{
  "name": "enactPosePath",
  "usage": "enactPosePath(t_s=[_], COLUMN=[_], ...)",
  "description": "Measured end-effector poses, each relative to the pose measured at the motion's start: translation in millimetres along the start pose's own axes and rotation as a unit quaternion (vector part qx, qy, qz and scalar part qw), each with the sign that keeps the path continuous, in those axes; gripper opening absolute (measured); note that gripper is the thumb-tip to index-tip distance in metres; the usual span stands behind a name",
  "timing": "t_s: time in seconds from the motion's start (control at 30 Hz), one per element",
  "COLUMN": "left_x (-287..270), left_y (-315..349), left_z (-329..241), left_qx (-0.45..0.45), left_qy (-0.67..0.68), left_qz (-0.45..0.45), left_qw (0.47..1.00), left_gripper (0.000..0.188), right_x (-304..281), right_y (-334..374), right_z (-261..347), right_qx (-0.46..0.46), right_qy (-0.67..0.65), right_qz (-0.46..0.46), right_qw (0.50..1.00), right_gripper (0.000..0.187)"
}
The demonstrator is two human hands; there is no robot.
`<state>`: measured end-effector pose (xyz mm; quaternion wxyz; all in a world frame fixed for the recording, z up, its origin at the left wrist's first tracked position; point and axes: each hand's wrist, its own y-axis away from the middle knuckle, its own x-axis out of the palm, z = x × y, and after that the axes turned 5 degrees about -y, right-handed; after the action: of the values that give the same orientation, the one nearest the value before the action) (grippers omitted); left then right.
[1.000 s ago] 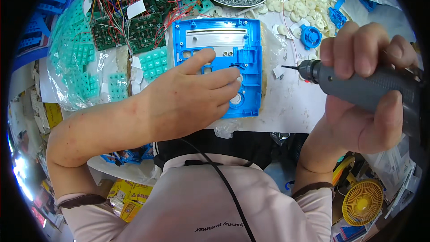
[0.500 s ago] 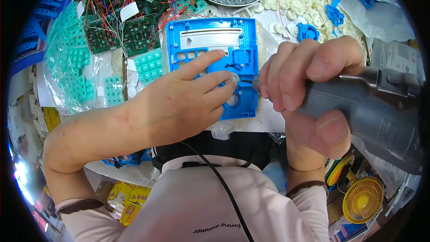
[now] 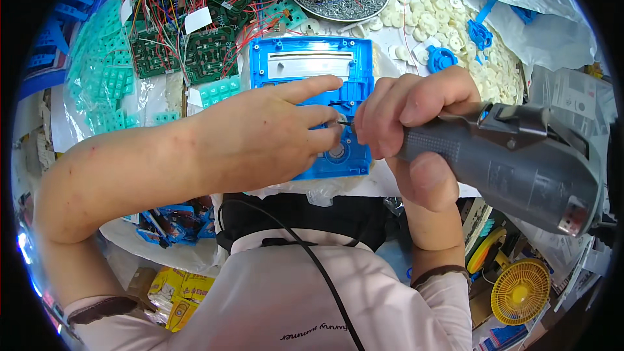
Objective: Assemble internal circuit components and screw together the housing for a blue toy calculator or learning device.
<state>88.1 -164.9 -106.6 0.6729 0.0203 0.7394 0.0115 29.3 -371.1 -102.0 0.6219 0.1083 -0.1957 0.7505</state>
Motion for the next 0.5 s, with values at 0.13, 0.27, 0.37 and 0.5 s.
enactPosePath(t_s=[0.13,0.27,0.37,0.5], left_x=[-1.8,-3.0,-2.4,3.7], left_y=[0.0,1.2,1.3,4.0], left_z=[4.5,4.8,4.7,5.1], left_qx=[0.012,0.010,-0.001,-0.001], left_qy=[0.019,0.027,0.051,0.055], left_qz=[0.007,0.030,0.044,0.006], left_qw=[1.000,0.999,0.998,0.998], left_gripper=[0.018,0.015,0.019,0.025], right_x=[3.0,6.0,11.0,14.0], right_y=[0.0,-0.8,-1.4,-3.4], right_z=[0.2,-1.6,-4.7,-5.7], right_qx=[0.004,-0.005,-0.022,-0.030], right_qy=[0.007,0.020,0.021,0.019], right_qz=[-0.015,-0.007,-0.009,0.004], right_qw=[1.000,1.000,0.999,0.999], right_gripper=[0.046,0.045,0.044,0.043])
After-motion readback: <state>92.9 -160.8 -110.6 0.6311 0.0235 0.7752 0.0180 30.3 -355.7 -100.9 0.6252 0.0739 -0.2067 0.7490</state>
